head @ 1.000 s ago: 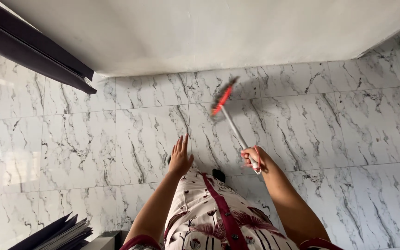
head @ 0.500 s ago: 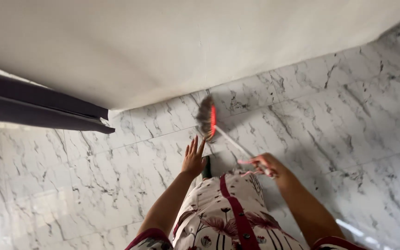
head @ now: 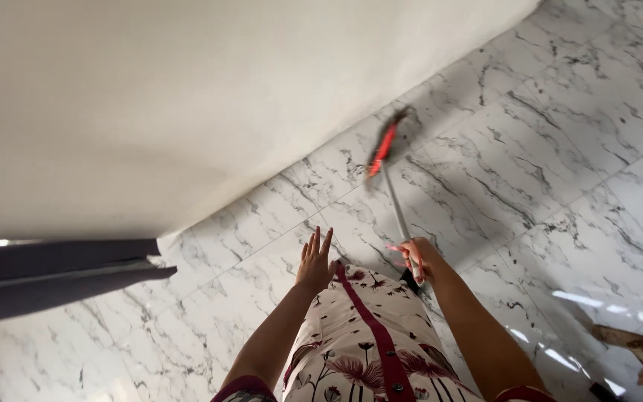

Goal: Sweeping a tiled floor using a broom.

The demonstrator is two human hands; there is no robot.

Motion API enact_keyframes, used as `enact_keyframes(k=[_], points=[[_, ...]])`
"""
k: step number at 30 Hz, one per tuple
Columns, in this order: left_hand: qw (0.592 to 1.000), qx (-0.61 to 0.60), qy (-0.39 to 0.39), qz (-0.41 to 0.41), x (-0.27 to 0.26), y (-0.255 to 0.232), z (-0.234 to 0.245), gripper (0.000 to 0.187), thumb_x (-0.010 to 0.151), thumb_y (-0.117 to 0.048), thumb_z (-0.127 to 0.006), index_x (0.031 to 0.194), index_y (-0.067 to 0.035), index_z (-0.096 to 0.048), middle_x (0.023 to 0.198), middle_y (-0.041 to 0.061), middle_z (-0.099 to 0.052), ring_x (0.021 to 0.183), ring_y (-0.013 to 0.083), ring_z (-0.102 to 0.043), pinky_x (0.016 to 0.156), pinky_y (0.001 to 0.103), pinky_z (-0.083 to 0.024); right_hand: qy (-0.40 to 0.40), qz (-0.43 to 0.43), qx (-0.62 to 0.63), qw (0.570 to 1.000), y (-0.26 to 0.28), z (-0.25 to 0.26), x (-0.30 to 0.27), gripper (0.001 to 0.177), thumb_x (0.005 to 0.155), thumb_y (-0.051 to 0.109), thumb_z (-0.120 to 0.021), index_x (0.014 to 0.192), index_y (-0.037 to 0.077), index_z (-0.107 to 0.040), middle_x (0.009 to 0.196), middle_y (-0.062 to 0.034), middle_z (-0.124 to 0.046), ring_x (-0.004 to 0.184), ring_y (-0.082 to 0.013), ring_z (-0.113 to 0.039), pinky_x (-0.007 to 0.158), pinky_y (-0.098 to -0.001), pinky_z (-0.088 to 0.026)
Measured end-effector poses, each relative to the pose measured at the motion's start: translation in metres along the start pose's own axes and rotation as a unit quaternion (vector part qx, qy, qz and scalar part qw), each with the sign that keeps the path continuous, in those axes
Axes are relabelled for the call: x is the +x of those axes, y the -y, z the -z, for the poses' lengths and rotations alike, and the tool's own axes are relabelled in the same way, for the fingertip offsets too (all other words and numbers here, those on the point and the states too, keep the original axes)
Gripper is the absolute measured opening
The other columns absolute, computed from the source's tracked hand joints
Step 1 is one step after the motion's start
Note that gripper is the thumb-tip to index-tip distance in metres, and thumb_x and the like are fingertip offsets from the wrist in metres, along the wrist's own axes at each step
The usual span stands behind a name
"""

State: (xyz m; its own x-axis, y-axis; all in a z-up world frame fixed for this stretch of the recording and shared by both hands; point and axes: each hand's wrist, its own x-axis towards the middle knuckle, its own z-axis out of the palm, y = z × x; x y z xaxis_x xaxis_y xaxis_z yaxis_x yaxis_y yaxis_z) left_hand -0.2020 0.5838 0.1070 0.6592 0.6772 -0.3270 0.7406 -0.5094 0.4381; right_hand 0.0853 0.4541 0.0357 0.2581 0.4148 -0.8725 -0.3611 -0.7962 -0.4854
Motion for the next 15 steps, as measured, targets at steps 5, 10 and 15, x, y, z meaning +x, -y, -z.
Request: enact_keyframes(k=[5,10,15], points=[[0.998,0.019,0.038,-0.043,0.034,-0.031,-0.014,0.099,0.089,-0.021,-0.067,0.165,-0.026,-0.004,0.171,0.021,-0.004,0.156,0.0397,-0.016,0.124,0.053,-0.019,0.045,-0.015,0.113,0.992,-0.024,0.043,-0.028,0.02,0.093,0.016,-0.07,0.083,-0.002,-0.068,0.061,-0.0064,-0.057,0.043,-0.0151,-0.047,0.037,-0.0315,-0.038],[0.996,-0.005,0.027,-0.088,0.064,-0.069,-0.021,0.098,0.09,-0.021,-0.067,0.165,-0.024,-0.004,0.171,0.021,-0.005,0.154,0.0411,-0.02,0.123,0.054,-0.021,0.021,-0.065,0.178,0.982,-0.095,0.139,-0.034,0.021,0.093,0.017,-0.073,0.083,0.001,-0.064,0.063,-0.0073,-0.057,0.043,-0.0155,-0.045,0.036,-0.0322,-0.036],[0.995,-0.029,0.026,-0.097,0.068,-0.104,-0.048,0.098,0.089,-0.021,-0.067,0.165,-0.024,-0.006,0.17,0.022,-0.007,0.153,0.0422,-0.024,0.122,0.055,-0.024,-0.064,-0.096,0.096,0.989,-0.111,0.202,0.004,0.026,0.092,0.02,-0.069,0.074,0.005,-0.059,0.059,-0.0057,-0.052,0.04,-0.0168,-0.041,0.034,-0.0342,-0.032]])
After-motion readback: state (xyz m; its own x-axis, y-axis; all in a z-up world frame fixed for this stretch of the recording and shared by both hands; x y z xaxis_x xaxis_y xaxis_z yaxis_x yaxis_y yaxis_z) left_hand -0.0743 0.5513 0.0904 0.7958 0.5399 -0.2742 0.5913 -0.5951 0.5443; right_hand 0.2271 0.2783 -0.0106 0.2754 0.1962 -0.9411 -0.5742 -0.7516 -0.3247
